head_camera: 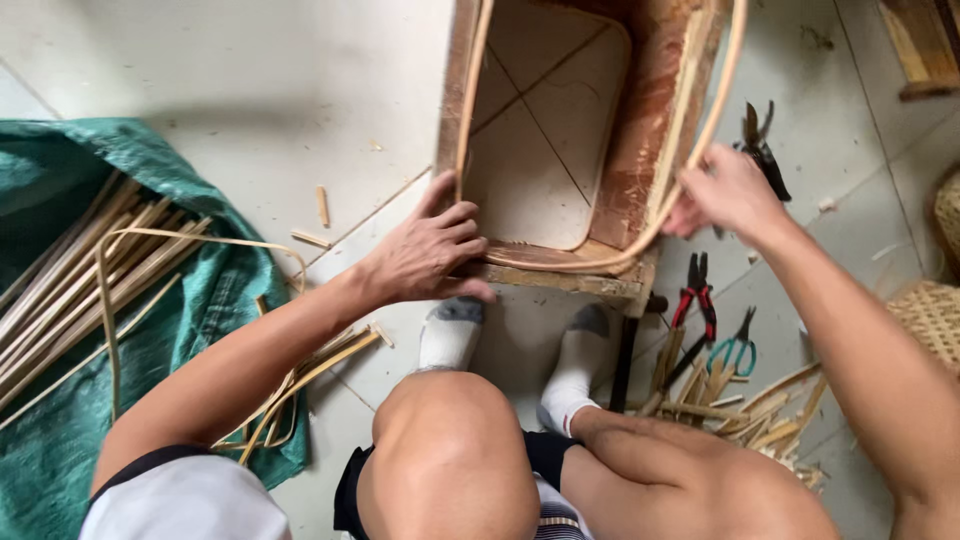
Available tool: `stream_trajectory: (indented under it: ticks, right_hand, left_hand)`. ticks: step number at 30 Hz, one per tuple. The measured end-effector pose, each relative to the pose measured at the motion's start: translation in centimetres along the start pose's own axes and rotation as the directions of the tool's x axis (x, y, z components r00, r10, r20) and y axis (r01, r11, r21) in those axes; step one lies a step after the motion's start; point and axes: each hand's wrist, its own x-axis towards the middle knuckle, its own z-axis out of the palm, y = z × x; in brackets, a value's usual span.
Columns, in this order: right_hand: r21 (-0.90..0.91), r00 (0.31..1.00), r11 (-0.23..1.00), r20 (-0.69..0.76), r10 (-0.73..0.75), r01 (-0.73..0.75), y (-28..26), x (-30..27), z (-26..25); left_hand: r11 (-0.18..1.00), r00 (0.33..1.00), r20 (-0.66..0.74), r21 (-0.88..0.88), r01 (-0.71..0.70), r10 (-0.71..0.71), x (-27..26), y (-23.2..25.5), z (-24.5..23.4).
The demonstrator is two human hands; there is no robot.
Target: The person fits a pre-woven basket liner into a wooden mold, presses it into place, and uses a hammer to secure the edges. They then trim excess material with scissors and a knife.
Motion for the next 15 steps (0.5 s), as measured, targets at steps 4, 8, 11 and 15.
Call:
stream_trajectory:
  ticks: [4,8,11,15]
  right_hand:
    - [-0.07,0.997,0.995,-0.015,0.076,-0.077,-3.5,1.4,-0.5]
    - [-0.086,0.999,0.996,-0.039,0.034,-0.037,-5.4,1.8,-0.8]
    - [-0.153,0.999,0.988,-0.037,-0.02,0.014,-4.2,0.5,1.0]
    - [-0.185,0.994,0.981,-0.082,-0.075,0.059,-3.5,-0.1,1.9]
  left_hand:
    - [0.99,0.78,-0.611,0.047,-0.132,0.133,0.5,-1.0,6.2]
    - [0.984,0.788,-0.604,-0.031,-0.175,0.121,1.3,-2.1,8.4]
    - [0.973,0.815,-0.571,-0.117,-0.201,0.1,1.2,-1.9,8.7]
    - [0.976,0.831,-0.549,-0.114,-0.184,0.092,1.0,-1.6,7.9]
